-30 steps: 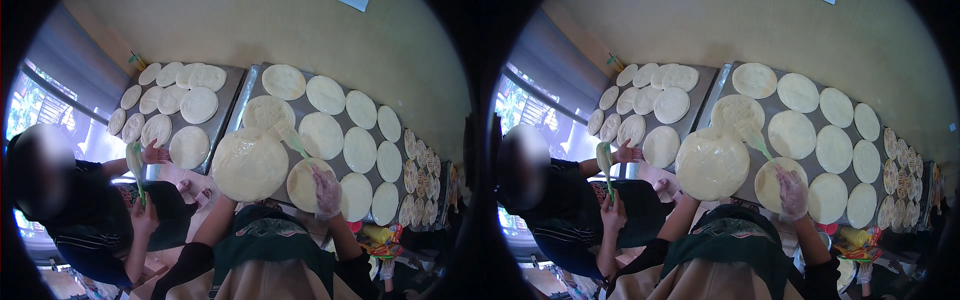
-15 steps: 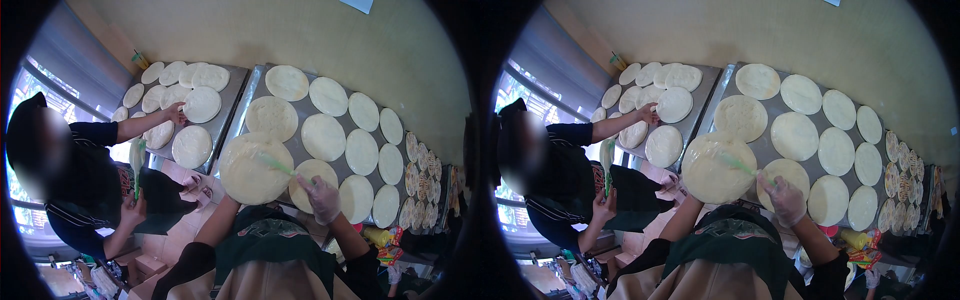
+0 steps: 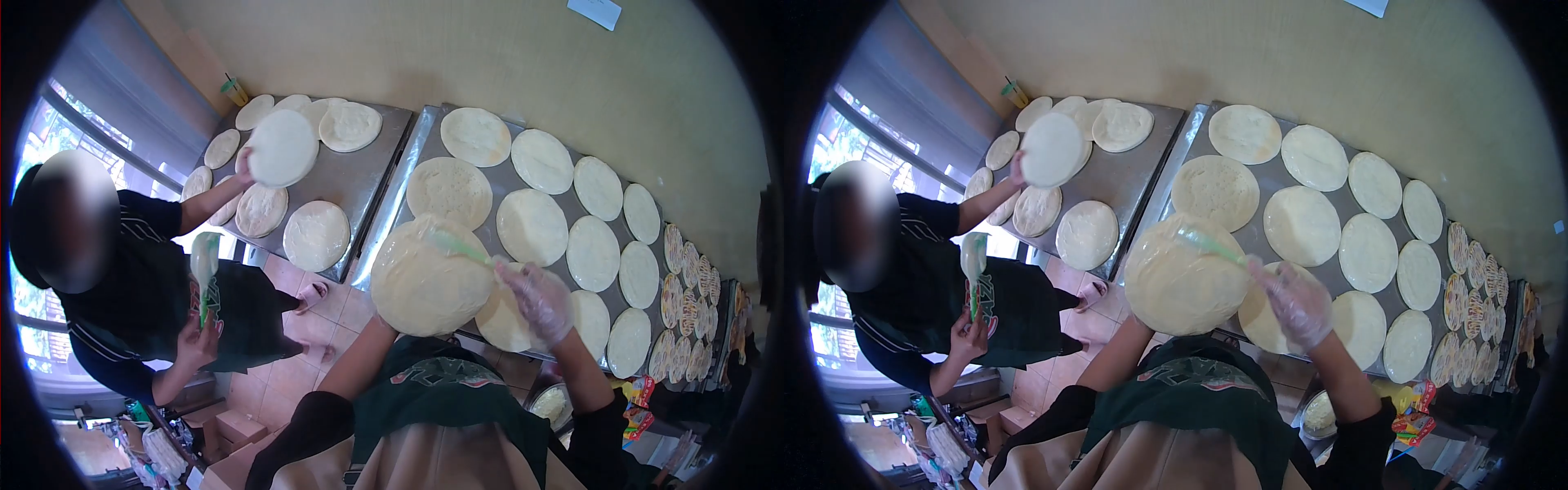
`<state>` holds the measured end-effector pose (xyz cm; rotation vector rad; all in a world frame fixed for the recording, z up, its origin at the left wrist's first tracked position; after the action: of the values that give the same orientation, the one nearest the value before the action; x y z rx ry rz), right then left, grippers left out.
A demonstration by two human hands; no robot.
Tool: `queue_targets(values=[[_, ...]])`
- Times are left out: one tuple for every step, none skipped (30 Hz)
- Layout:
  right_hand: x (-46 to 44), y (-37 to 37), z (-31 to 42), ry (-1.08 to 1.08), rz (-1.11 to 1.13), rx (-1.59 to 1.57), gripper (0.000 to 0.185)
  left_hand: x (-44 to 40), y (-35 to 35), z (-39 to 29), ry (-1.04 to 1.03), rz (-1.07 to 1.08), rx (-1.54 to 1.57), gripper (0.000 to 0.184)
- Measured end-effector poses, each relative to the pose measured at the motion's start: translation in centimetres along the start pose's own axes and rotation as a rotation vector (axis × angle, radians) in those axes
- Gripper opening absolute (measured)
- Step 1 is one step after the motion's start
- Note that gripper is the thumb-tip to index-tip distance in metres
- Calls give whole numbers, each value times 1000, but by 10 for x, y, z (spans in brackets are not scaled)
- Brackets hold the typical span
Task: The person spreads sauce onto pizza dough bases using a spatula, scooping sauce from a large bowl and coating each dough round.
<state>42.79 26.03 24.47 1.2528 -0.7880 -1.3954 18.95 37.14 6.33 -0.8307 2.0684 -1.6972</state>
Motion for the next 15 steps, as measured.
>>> queue_targets(values=[[-7, 2, -8, -6, 27, 74, 53, -2, -2, 1, 2, 12, 5, 66], [-14, 5, -15, -3, 29, 75, 53, -4, -4, 2, 2, 22, 9, 66], [-20, 8, -23, -46, 26, 75, 53, -4, -6, 2, 0, 35, 11, 66], [-25, 13, -24, -89, 22, 77, 53, -5, -8, 2, -1, 50, 13, 65], [-25, 19, -20, -101, 0, 34, 48, -6, -9, 3, -3, 65, 15, 65], [-28, 25, -13, -97, 6, 34, 48, -6, -10, 4, -6, 73, 22, 65], [-29, 29, -3, -39, 72, -48, 43, -4, -11, 5, -8, 78, 28, 65], [-30, 29, 2, 17, 136, -131, 39, -2, -12, 5, -8, 84, 32, 64], [-30, 22, -4, 18, 137, -133, 39, 0, -14, 4, -6, 92, 34, 64], [-31, 10, -16, 42, 118, -109, 36, 1, -17, 4, -4, 102, 35, 64], [-36, 7, -21, 68, 99, -85, 33, 2, -24, 3, -6, 103, 37, 64], [-41, 9, -24, 73, 101, -82, 33, 4, -31, 1, -30, 122, -3, 64], [-49, 17, -26, 9, 131, -36, 31, 5, -36, -1, -56, 140, -44, 64], [-56, 24, -26, -55, 160, 9, 29, 4, -35, -3, -63, 140, -45, 64], [-60, 29, -19, -51, 162, 7, 29, 4, -34, -3, -69, 139, -57, 64]])
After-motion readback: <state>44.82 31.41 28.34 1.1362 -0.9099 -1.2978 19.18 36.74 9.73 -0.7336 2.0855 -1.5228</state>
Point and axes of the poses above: each hand's wrist, its own x-axis away from the middle knuckle, its own y-axis out of the back of the hand, z = x × y, the point moved 2 cm from there along -x, towards the middle knuckle
